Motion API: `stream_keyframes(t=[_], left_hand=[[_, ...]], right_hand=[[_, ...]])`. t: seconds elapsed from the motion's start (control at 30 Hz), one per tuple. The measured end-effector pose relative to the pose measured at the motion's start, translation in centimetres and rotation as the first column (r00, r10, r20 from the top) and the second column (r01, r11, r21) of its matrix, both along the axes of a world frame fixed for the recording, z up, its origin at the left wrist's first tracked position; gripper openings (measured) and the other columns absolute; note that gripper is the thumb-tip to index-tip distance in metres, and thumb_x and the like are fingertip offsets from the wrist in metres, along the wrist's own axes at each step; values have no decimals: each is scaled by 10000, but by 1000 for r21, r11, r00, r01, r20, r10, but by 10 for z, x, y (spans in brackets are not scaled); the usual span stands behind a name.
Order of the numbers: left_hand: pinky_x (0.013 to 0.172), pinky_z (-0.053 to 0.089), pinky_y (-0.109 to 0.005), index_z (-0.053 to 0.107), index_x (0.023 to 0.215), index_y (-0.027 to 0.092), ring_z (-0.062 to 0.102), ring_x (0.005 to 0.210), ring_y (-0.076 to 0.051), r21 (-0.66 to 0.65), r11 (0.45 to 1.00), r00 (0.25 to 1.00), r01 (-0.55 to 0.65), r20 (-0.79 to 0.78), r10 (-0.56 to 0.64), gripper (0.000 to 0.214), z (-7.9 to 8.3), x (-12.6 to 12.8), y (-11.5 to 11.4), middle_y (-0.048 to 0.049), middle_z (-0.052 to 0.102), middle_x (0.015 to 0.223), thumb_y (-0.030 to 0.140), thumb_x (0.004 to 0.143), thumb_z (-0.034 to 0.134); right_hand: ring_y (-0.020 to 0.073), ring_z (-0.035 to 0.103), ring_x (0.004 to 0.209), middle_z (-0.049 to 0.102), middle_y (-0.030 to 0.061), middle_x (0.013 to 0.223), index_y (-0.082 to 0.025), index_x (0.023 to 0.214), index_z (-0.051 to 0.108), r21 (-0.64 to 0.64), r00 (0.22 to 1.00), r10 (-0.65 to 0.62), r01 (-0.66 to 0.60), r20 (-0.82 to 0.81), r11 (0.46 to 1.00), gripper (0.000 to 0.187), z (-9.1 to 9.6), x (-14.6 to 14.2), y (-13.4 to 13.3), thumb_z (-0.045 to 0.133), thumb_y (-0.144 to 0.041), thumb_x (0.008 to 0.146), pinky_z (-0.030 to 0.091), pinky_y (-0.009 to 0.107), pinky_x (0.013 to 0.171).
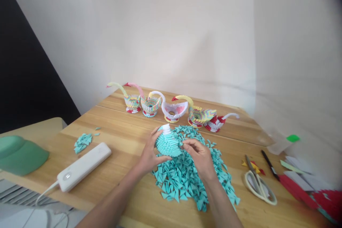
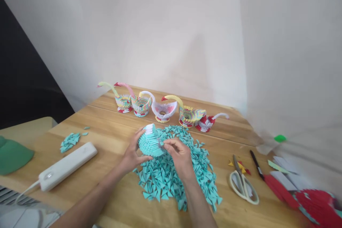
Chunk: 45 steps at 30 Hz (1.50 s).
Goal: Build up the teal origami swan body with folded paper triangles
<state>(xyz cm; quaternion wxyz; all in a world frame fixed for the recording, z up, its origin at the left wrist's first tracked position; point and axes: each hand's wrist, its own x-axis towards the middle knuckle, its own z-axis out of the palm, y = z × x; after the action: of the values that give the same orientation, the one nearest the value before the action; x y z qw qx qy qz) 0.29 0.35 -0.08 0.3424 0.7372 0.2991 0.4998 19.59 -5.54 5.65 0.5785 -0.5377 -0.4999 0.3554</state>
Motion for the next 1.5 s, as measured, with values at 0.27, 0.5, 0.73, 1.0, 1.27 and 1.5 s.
stream_keyframes(t=[0.27, 0.5, 0.73, 1.0, 1.27, 1.5], left_hand=[[1125, 292, -494, 339, 1410, 238, 249, 1405, -353, 2, 1000, 999, 0, -34, 0, 925, 2, -1, -2, -153, 267, 1512, 465, 639, 796], [1112, 291, -529, 330, 1407, 261, 252, 1400, -352, 27, 999, 999, 21, -27, -21, 923, -1, -1, 1, -164, 263, 1503, 426, 637, 810], [1097, 284, -580, 319, 1413, 310, 267, 1386, -374, 63, 998, 1000, 22, -22, -21, 939, -2, -1, 2, -141, 269, 1500, 399, 625, 823], [1115, 275, -549, 320, 1421, 304, 271, 1387, -364, 53, 998, 1000, 16, 24, -17, 938, -1, -1, 2, -140, 276, 1502, 370, 633, 824], [1121, 274, -528, 319, 1428, 254, 237, 1405, -361, -9, 1000, 997, -7, 74, 8, 949, 2, -1, 0, -156, 266, 1508, 404, 632, 816], [1136, 254, -489, 321, 1435, 255, 203, 1424, -325, -53, 998, 990, 33, 140, -26, 757, 2, -4, 1, -119, 246, 1532, 414, 784, 673]], right_hand=[[197, 633, 724, 687, 18, 763, -234, 780, 724, 6, 998, 42, -42, 52, 999, 158, 1, 1, 0, 694, -388, 760, 490, 296, 703], [193, 611, 728, 679, 25, 760, -221, 788, 720, 23, 990, 47, -51, 131, 998, 180, 0, 3, 0, 662, -392, 787, 479, 287, 684], [181, 600, 709, 680, 24, 753, -206, 787, 713, 14, 989, 65, -67, 132, 998, 197, 0, 2, 1, 657, -395, 786, 468, 277, 664], [210, 639, 817, 707, 45, 851, -207, 969, 675, -20, 995, 71, -70, 71, 997, 296, 8, -7, 0, 708, -403, 749, 487, 305, 743], [186, 584, 745, 672, 21, 764, -181, 762, 690, -69, 995, 95, -93, 36, 993, 276, 16, -23, 3, 692, -457, 750, 448, 287, 712], [142, 490, 657, 589, -9, 683, -171, 722, 652, -93, 995, 101, -102, -11, 990, 298, 24, -35, 7, 689, -466, 742, 388, 254, 640]])
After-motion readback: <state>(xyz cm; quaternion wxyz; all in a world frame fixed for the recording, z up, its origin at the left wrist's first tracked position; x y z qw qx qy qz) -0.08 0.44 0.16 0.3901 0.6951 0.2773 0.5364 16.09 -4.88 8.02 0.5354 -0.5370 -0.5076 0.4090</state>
